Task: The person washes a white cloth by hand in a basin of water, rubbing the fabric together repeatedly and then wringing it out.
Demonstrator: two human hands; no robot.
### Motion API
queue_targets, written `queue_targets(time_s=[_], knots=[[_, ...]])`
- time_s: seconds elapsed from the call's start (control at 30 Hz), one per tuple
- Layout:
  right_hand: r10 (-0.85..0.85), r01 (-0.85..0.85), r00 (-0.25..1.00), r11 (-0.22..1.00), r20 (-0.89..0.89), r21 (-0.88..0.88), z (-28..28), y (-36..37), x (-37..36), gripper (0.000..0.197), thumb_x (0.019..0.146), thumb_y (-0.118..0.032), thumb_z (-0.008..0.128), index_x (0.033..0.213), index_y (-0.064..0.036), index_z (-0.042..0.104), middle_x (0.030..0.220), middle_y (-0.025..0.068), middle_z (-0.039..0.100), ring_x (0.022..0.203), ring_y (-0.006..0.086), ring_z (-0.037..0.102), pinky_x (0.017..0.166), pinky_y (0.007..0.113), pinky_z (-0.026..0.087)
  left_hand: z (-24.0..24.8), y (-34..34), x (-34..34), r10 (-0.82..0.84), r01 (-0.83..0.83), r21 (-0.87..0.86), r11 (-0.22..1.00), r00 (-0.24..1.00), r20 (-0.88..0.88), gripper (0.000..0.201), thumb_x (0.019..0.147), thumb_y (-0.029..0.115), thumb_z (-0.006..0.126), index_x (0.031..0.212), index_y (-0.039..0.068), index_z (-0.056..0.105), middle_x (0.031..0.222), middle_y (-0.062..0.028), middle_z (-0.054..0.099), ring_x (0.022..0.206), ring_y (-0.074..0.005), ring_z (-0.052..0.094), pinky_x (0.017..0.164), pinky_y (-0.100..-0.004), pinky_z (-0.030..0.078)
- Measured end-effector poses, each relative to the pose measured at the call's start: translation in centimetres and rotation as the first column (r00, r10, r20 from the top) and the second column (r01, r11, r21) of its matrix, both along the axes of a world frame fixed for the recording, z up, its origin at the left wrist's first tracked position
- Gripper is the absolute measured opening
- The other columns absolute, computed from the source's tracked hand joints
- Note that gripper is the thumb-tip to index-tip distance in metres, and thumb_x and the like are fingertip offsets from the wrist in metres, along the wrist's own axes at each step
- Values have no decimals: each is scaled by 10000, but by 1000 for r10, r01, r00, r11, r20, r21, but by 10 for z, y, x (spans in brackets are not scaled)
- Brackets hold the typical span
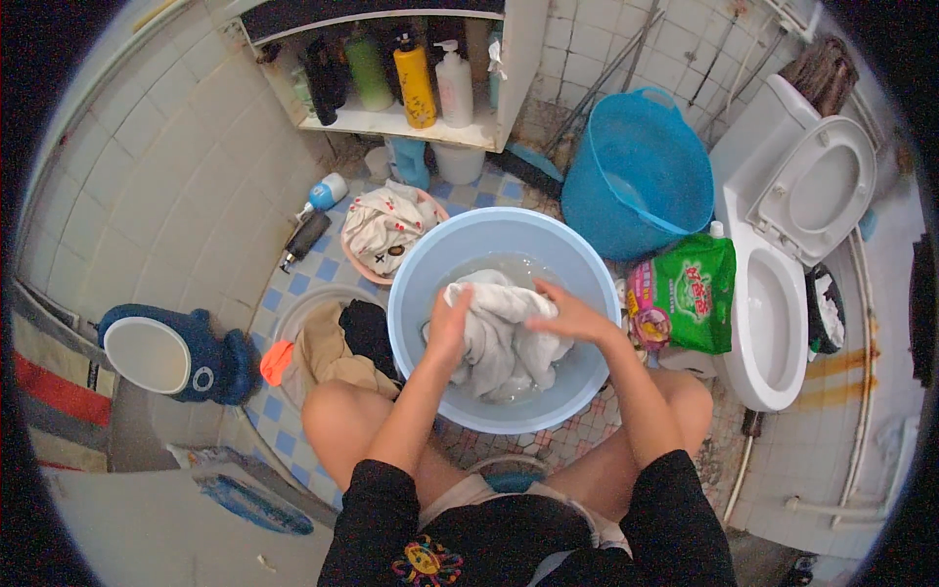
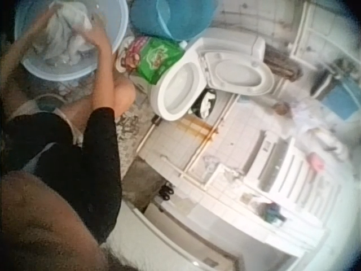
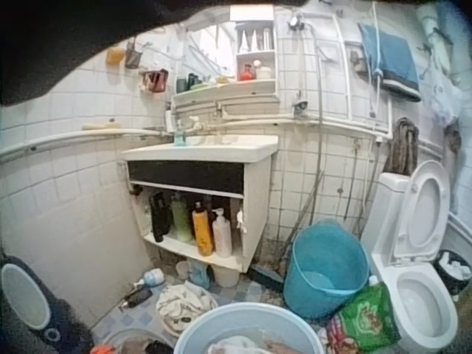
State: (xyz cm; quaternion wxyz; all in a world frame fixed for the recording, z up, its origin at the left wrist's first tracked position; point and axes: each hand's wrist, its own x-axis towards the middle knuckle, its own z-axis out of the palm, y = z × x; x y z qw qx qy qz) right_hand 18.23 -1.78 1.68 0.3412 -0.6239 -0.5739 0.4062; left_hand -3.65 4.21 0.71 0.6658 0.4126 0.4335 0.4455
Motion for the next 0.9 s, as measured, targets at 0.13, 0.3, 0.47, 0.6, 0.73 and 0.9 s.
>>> queue_targets(time_s=[0.13,0.3,0.47,0.6,0.73,0.9], knots=[[214,-243,936,967,278,72,7,-3,8,607,746,-364,617,1213,-27,423,1148,152,512,999,215,515,885,311,385,17,-2,7,-35,66,135,989,975,-220,362,740,165,655,1019,-30,532,955,-102,585,839,-201,565,754,-286,442],[-23,-47,947,977,-322,-209,6,4,4,426,846,-277,502,1184,-32,422,1108,63,496,971,121,460,810,267,373,11,7,6,9,131,236,963,859,-512,315,764,163,622,1011,-12,538,939,-101,591,842,-193,563,762,-298,442],[108,-49,974,959,-201,278,-1,-6,-81,556,881,-288,420,1342,-46,225,1370,150,241,1270,248,205,1037,332,160,-3,1,27,184,-40,389,920,922,-340,313,817,167,550,1081,2,515,1032,-92,556,942,-183,524,829,-298,407],[-81,162,951,953,-298,257,-27,11,-56,550,889,-269,381,1355,-41,198,1396,191,189,1302,326,133,1061,382,90,6,-41,46,-115,116,95,989,993,-15,352,853,203,483,1139,-3,484,1081,-86,534,990,-185,501,871,-302,379],[-191,209,977,935,-90,287,-36,17,-48,530,891,-260,336,1349,-26,209,1397,178,195,1304,324,131,1066,374,81,-8,-47,51,-190,220,193,956,969,-159,360,878,250,453,1147,12,487,1048,-91,547,977,-174,503,837,-292,394],[147,-140,989,926,8,351,-11,-12,-115,516,917,-265,289,1352,-8,183,1406,168,179,1316,273,114,1067,340,63,-23,5,20,102,-100,-24,995,991,86,322,875,283,457,992,-6,539,891,-98,580,814,-176,545,655,-307,452]])
